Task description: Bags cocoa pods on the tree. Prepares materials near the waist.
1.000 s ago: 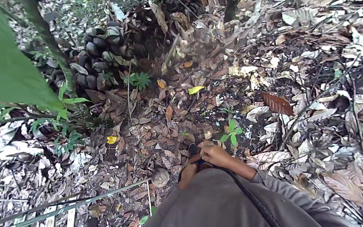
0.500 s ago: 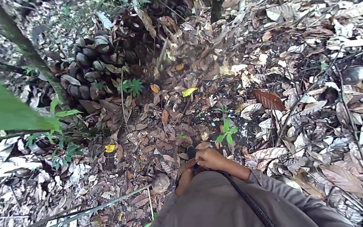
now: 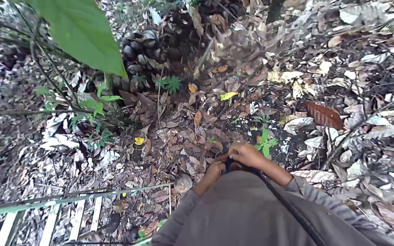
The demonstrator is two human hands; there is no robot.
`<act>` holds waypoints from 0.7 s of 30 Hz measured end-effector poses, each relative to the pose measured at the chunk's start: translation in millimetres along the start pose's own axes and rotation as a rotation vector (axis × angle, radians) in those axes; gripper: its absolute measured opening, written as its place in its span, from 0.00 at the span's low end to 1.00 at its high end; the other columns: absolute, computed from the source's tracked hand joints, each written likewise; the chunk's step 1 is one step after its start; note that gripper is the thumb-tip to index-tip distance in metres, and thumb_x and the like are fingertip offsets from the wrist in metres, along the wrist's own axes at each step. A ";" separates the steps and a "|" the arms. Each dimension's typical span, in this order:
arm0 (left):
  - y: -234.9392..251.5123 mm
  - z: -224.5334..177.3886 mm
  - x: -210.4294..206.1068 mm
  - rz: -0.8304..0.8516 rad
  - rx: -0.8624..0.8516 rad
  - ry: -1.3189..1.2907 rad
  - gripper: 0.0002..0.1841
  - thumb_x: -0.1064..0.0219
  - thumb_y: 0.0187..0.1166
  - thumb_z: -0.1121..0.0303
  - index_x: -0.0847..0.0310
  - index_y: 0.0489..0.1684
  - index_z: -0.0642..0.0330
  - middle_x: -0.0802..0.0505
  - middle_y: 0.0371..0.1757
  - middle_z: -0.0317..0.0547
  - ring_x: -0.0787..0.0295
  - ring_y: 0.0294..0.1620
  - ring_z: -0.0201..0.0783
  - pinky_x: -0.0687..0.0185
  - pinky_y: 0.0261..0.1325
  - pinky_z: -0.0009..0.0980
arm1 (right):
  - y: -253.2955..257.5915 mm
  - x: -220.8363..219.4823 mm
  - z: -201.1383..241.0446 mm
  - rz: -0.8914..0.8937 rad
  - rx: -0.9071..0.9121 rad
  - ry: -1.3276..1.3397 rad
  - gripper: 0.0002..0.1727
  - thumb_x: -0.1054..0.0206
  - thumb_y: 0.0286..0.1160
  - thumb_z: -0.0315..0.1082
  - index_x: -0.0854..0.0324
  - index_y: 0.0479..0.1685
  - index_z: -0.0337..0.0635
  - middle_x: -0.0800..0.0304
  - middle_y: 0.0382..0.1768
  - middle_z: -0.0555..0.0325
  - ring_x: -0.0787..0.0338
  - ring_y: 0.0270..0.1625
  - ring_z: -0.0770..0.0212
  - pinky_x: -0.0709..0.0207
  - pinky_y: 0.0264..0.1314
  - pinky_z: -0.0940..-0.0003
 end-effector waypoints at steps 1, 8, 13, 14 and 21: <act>0.5 -2.4 2.2 0.057 0.012 -0.050 0.07 0.38 0.74 0.82 0.16 0.32 0.80 0.12 0.67 0.70 0.17 0.74 0.59 0.28 0.79 0.49 | 1.1 4.4 4.5 -0.048 0.039 -0.006 0.10 0.32 0.79 0.30 0.11 0.50 0.33 0.09 0.50 0.39 0.09 0.54 0.40 0.20 0.62 0.37; -15.3 -27.4 10.9 0.233 -0.007 0.138 0.10 0.35 0.74 0.73 0.12 0.35 0.74 0.12 0.43 0.66 0.16 0.57 0.61 0.26 0.70 0.51 | -3.0 30.3 44.4 -0.336 0.277 -0.173 0.06 0.29 0.76 0.27 0.11 0.45 0.35 0.08 0.47 0.43 0.07 0.53 0.43 0.15 0.57 0.41; -25.0 -22.1 10.3 0.356 0.107 0.204 0.13 0.38 0.79 0.71 0.13 0.41 0.76 0.15 0.61 0.70 0.17 0.64 0.63 0.23 0.69 0.56 | -5.9 28.9 55.2 -0.353 0.351 -0.250 0.06 0.27 0.75 0.28 0.11 0.44 0.36 0.08 0.44 0.45 0.07 0.49 0.45 0.12 0.49 0.44; -23.1 -19.4 8.0 0.370 0.107 0.172 0.15 0.42 0.81 0.72 0.13 0.39 0.78 0.16 0.67 0.69 0.18 0.68 0.62 0.25 0.73 0.54 | -5.1 25.8 56.1 -0.351 0.360 -0.257 0.06 0.28 0.75 0.27 0.11 0.45 0.35 0.08 0.45 0.43 0.07 0.50 0.44 0.12 0.51 0.43; 6.9 -17.0 -33.4 0.377 0.102 -0.111 0.18 0.52 0.91 0.70 0.17 0.50 0.76 0.10 0.48 0.64 0.13 0.55 0.54 0.22 0.64 0.50 | 5.5 22.5 66.4 -0.348 0.377 -0.278 0.06 0.29 0.75 0.25 0.12 0.44 0.31 0.09 0.46 0.40 0.07 0.53 0.41 0.13 0.55 0.44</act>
Point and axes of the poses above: each hand's wrist, its own y-axis towards the middle knuckle, its own x-axis out of the back of the hand, z = x × y, the point moved 9 cm from there along y, towards the middle knuckle
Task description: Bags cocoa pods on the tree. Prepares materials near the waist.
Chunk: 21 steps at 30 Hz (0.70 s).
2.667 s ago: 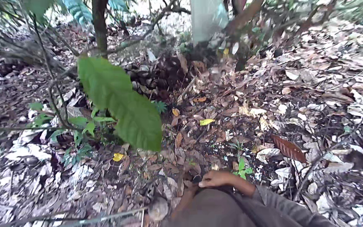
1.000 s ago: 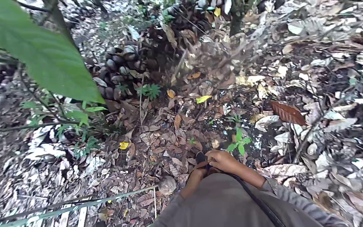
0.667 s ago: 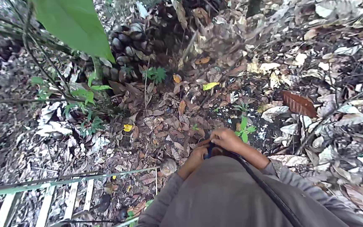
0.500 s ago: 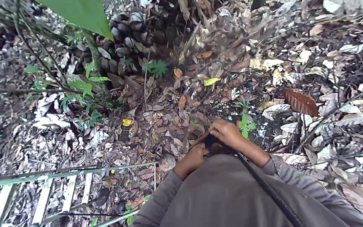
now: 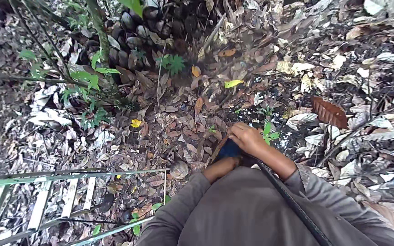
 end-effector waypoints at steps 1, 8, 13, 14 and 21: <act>1.7 4.9 -2.8 -0.030 0.053 -0.110 0.18 0.54 0.92 0.70 0.21 0.53 0.77 0.12 0.50 0.64 0.15 0.55 0.50 0.23 0.65 0.46 | 0.7 1.4 0.5 -0.006 0.004 0.000 0.06 0.28 0.74 0.25 0.12 0.44 0.31 0.09 0.45 0.40 0.07 0.52 0.41 0.13 0.54 0.44; -18.7 -3.8 20.5 -0.132 0.651 -0.256 0.14 0.50 0.90 0.79 0.23 0.61 0.83 0.15 0.59 0.66 0.20 0.58 0.46 0.28 0.67 0.38 | 5.1 -0.6 1.6 0.009 0.020 0.018 0.05 0.28 0.72 0.24 0.12 0.41 0.32 0.09 0.43 0.41 0.07 0.50 0.42 0.13 0.52 0.45; 29.8 28.8 0.7 0.008 0.554 0.253 0.22 0.42 0.86 0.73 0.28 0.79 0.69 0.21 0.77 0.72 0.22 0.76 0.68 0.28 0.76 0.63 | 8.4 0.6 -2.7 0.016 0.014 0.004 0.05 0.28 0.73 0.24 0.12 0.43 0.33 0.08 0.45 0.41 0.06 0.50 0.42 0.13 0.52 0.45; 40.7 33.3 2.2 -0.071 0.415 0.272 0.26 0.39 0.83 0.74 0.30 0.81 0.68 0.23 0.78 0.73 0.23 0.76 0.68 0.28 0.76 0.62 | 8.0 1.4 -5.2 0.017 0.017 -0.003 0.05 0.28 0.73 0.25 0.12 0.44 0.33 0.08 0.45 0.42 0.06 0.50 0.43 0.12 0.52 0.45; 54.6 -22.7 48.5 -0.169 0.056 0.039 0.18 0.35 0.74 0.81 0.18 0.63 0.75 0.12 0.64 0.67 0.17 0.71 0.56 0.27 0.77 0.52 | 9.5 11.8 -20.1 0.018 -0.019 -0.003 0.05 0.27 0.73 0.25 0.11 0.43 0.35 0.09 0.43 0.43 0.07 0.48 0.44 0.13 0.49 0.43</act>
Point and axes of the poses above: each hand's wrist, its own y-axis towards the middle knuckle, its own x-axis out of the back of the hand, z = x × y, the point moved 9 cm from there along y, towards the middle knuckle
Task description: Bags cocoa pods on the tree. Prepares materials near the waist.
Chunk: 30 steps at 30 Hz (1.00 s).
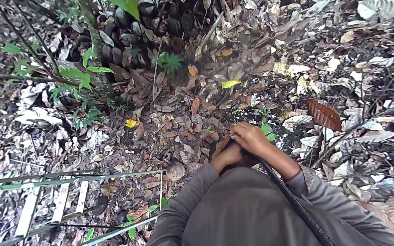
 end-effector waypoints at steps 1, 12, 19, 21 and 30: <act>-0.6 -6.0 7.5 0.056 0.053 0.074 0.16 0.36 0.77 0.79 0.17 0.61 0.74 0.11 0.62 0.67 0.16 0.69 0.58 0.26 0.73 0.56 | 0.4 0.0 -0.3 0.004 -0.001 0.001 0.05 0.28 0.73 0.26 0.11 0.42 0.35 0.09 0.43 0.43 0.07 0.48 0.43 0.13 0.48 0.43; -7.7 0.6 -5.8 -0.252 0.128 -0.455 0.18 0.50 0.91 0.70 0.16 0.56 0.75 0.09 0.56 0.61 0.14 0.61 0.42 0.24 0.70 0.40 | 13.7 0.4 -5.6 0.008 -0.035 0.071 0.05 0.29 0.74 0.24 0.12 0.44 0.33 0.09 0.46 0.41 0.07 0.51 0.42 0.14 0.57 0.42; -4.8 -4.9 11.6 -0.554 0.082 -0.696 0.13 0.37 0.80 0.78 0.20 0.60 0.75 0.10 0.52 0.56 0.13 0.57 0.38 0.18 0.65 0.37 | 27.5 -9.0 -2.4 0.069 0.053 0.074 0.04 0.28 0.73 0.25 0.12 0.42 0.34 0.09 0.43 0.44 0.07 0.49 0.45 0.14 0.55 0.45; 4.9 -1.3 27.8 -0.436 0.069 -0.556 0.16 0.29 0.75 0.77 0.18 0.59 0.73 0.09 0.51 0.58 0.11 0.55 0.43 0.16 0.63 0.43 | 30.0 -10.4 -5.3 0.093 0.064 0.074 0.04 0.28 0.72 0.24 0.12 0.41 0.33 0.09 0.44 0.42 0.07 0.51 0.43 0.14 0.56 0.44; -5.1 8.3 3.1 0.092 0.246 0.239 0.18 0.40 0.85 0.74 0.22 0.69 0.77 0.16 0.71 0.69 0.21 0.77 0.61 0.32 0.81 0.55 | 40.8 -26.2 6.2 0.127 0.091 0.107 0.04 0.28 0.71 0.23 0.12 0.42 0.33 0.08 0.45 0.43 0.07 0.50 0.45 0.13 0.57 0.46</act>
Point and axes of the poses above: each hand's wrist, its own y-axis towards the middle knuckle, its own x-axis out of the back of the hand, z = x × y, the point moved 9 cm from there along y, towards the middle knuckle
